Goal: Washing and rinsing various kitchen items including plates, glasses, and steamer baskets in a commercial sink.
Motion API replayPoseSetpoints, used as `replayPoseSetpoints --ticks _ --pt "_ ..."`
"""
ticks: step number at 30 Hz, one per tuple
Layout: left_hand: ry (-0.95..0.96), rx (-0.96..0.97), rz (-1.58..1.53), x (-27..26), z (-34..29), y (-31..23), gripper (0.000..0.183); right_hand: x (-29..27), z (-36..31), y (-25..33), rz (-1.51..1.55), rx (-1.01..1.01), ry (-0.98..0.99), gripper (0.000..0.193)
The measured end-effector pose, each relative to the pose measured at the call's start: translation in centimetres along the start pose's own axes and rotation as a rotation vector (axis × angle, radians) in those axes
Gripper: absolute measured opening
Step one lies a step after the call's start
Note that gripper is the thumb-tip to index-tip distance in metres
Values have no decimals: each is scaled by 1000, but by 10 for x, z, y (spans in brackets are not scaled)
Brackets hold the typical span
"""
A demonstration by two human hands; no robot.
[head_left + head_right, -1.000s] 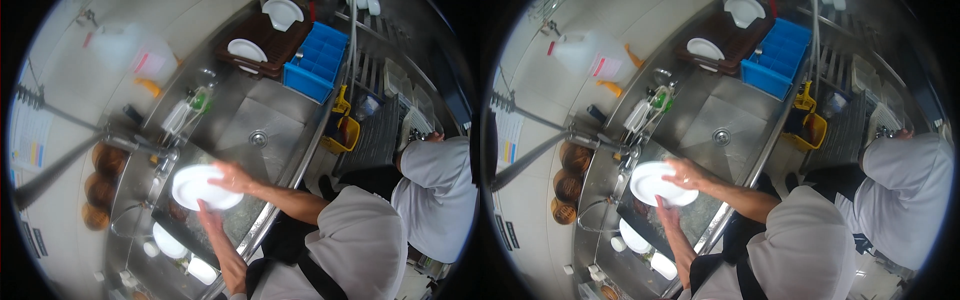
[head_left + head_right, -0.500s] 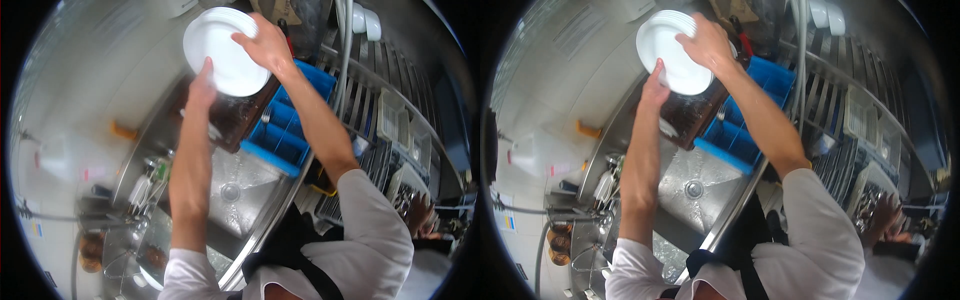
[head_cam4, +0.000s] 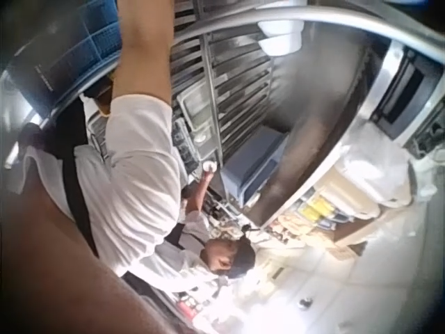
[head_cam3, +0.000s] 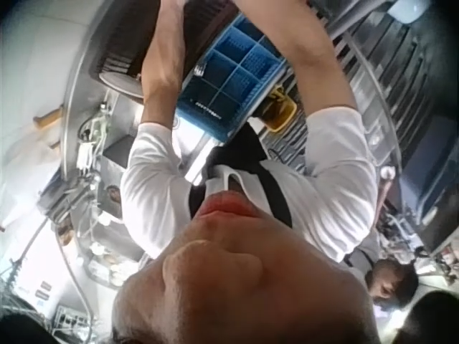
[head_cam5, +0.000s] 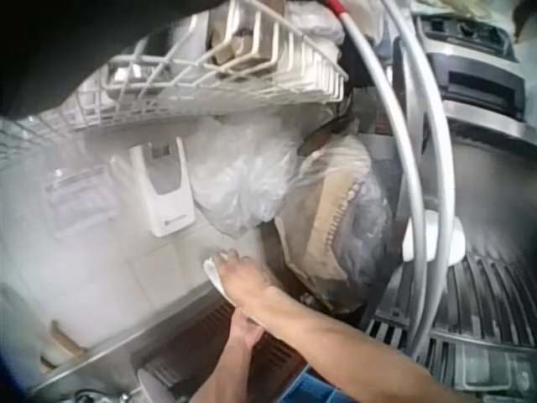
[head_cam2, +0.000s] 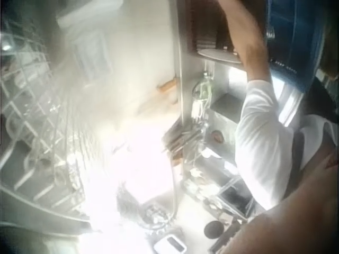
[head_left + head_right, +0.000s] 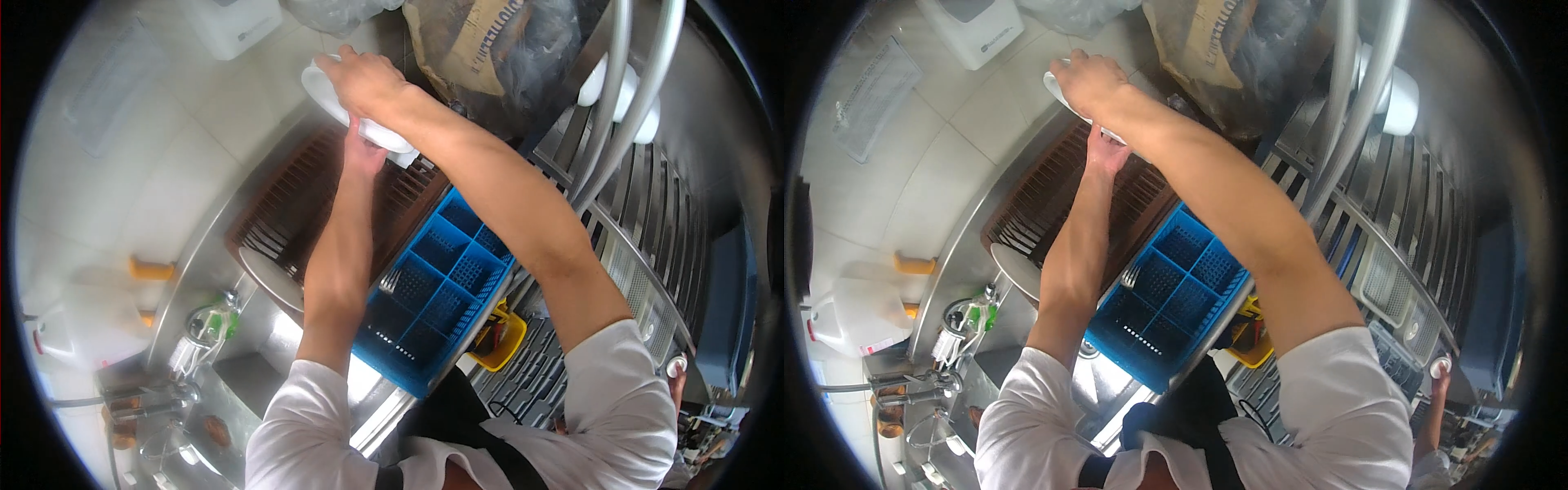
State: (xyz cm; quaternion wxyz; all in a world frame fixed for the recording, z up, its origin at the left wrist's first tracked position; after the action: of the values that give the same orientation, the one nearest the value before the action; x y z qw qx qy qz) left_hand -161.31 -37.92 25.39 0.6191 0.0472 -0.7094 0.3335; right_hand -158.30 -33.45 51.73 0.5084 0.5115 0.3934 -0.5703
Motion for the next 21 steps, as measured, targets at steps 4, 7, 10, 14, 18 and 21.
replayPoseSetpoints --ticks 4,7,10,14,18,21 --pt "80 2 -153 -11 9 13 68 11 11 6 2 -62 18 51" --pt "67 37 -158 -29 9 0 65 20 10 14 91 -42 134 62" --pt "-98 -24 -80 -44 2 10 67 23 6 10 87 -60 77 61" --pt "104 13 -209 -18 10 11 66 15 3 6 -18 -34 -54 53" --pt "191 75 -129 -14 9 -8 62 4 -1 8 -2 -79 -168 50" --pt "186 56 -161 -11 5 -8 60 9 -1 9 52 -87 -151 55"
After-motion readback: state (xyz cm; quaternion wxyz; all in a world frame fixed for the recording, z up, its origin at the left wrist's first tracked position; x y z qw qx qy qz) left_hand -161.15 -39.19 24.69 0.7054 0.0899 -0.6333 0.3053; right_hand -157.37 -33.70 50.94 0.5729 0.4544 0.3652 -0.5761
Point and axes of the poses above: each hand's wrist, its own z-axis towards the middle knuckle, its own x-axis out of the palm, y = z × x, the point moved 10 cm from there along z, towards the middle knuckle, and after that the axes turned 14 degrees about y, right-handed, at the moved point
